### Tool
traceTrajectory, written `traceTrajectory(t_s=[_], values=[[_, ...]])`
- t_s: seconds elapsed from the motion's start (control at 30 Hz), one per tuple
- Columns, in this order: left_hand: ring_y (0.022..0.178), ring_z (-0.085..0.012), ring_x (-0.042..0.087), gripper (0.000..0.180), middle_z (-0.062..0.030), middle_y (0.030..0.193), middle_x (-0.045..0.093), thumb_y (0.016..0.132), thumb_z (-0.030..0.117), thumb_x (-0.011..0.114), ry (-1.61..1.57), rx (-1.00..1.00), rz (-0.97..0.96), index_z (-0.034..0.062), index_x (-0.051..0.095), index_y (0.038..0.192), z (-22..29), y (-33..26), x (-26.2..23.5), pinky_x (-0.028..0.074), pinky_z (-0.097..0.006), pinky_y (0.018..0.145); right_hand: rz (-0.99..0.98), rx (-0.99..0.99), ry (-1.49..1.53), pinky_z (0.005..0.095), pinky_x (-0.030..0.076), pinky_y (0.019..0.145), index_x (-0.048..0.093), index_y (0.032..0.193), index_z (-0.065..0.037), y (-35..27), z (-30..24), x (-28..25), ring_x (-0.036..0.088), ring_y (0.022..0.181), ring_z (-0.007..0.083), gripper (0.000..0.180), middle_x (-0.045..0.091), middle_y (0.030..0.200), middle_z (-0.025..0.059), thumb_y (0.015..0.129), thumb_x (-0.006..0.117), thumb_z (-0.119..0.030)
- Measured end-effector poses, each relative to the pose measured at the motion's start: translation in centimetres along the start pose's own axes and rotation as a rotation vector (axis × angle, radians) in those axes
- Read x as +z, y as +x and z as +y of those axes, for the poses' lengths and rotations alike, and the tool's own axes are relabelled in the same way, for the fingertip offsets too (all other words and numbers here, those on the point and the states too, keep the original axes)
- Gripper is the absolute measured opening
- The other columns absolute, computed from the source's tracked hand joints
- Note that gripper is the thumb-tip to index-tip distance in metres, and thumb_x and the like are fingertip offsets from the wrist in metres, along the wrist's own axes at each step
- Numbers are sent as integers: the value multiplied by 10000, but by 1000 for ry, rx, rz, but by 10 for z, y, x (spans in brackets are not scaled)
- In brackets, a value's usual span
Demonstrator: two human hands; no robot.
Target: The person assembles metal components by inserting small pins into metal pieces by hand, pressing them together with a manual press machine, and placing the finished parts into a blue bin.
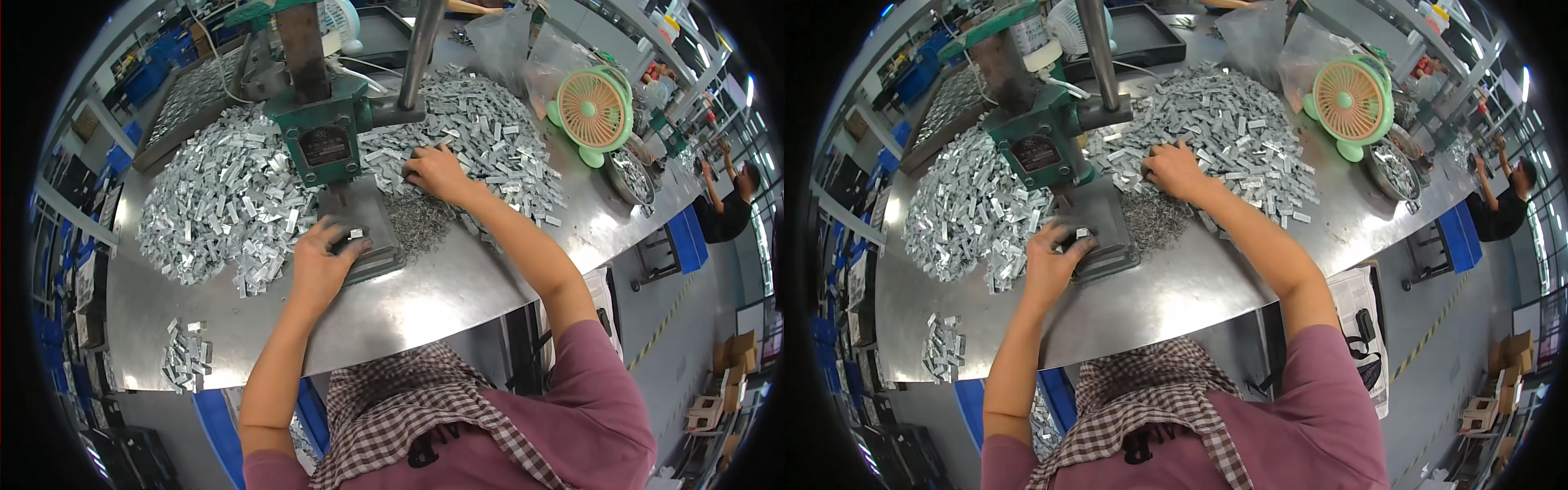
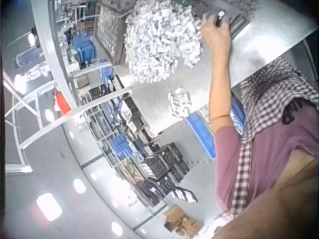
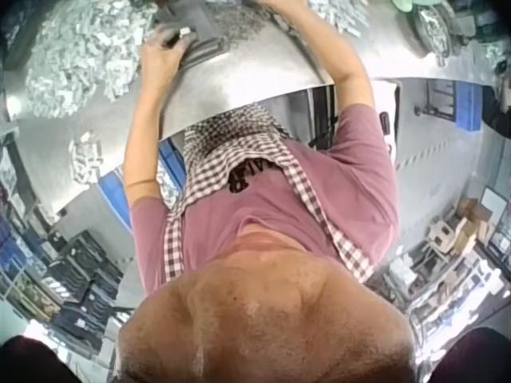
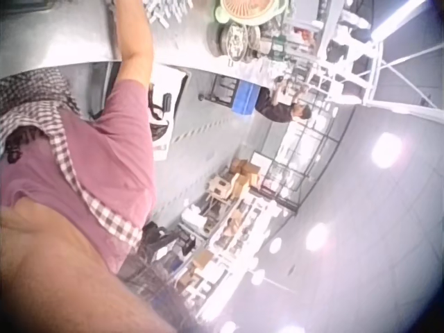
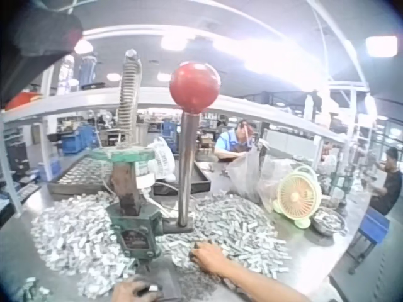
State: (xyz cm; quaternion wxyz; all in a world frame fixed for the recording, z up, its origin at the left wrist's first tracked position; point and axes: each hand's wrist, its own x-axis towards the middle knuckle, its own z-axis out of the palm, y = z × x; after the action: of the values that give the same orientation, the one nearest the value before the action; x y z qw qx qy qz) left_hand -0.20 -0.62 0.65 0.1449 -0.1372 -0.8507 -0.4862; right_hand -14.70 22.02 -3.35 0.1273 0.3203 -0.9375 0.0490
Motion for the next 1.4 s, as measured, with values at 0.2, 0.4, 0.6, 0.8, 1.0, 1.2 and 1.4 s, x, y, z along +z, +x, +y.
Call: traceTrajectory(t_s=[0.2,0.4,0.6,0.8,1.0,1.2,1.4], values=[[715,-203,576,169,-98,822,603,679,77,676,20,-30,-41,-24,653,814,4,3,1,442,-283,648,4,-53,58,432,363,827,617,833,-112,7,3,4,527,935,240,156,573,898,66,742,623,-238],[719,-202,580,160,-97,806,608,673,77,680,51,-60,-43,-11,658,805,-1,2,0,439,-276,651,-60,-99,-61,418,366,819,581,866,-60,10,3,6,528,927,240,210,582,887,80,751,601,-234],[694,-274,562,216,-124,796,586,662,164,713,57,9,13,-1,650,784,1,2,4,430,-333,612,152,-111,378,403,406,711,522,871,7,-11,-32,-50,509,814,337,210,535,820,166,810,512,-194],[758,-321,556,243,-160,817,587,687,190,696,19,-16,31,-1,647,827,-2,1,6,431,-368,682,129,-200,735,395,415,731,525,894,5,-26,-97,-72,527,800,334,191,536,815,158,831,514,-175],[697,-247,569,248,-127,850,597,700,134,697,90,80,61,-25,631,877,-8,1,9,437,-314,636,83,-135,718,357,441,702,525,961,-2,-29,-101,-76,554,811,308,212,554,894,141,823,543,-162],[771,-320,563,266,-161,840,592,674,185,703,67,-10,2,-3,647,854,-1,2,8,442,-365,685,71,-182,493,386,435,672,525,914,-15,-31,-101,-81,539,785,318,178,542,876,141,799,553,-148],[749,-295,569,238,-129,840,606,679,165,696,25,34,43,-3,648,840,-5,2,9,440,-355,658,95,-342,319,378,412,733,530,917,-29,-24,-104,-83,529,776,287,199,537,841,109,757,597,-127]])
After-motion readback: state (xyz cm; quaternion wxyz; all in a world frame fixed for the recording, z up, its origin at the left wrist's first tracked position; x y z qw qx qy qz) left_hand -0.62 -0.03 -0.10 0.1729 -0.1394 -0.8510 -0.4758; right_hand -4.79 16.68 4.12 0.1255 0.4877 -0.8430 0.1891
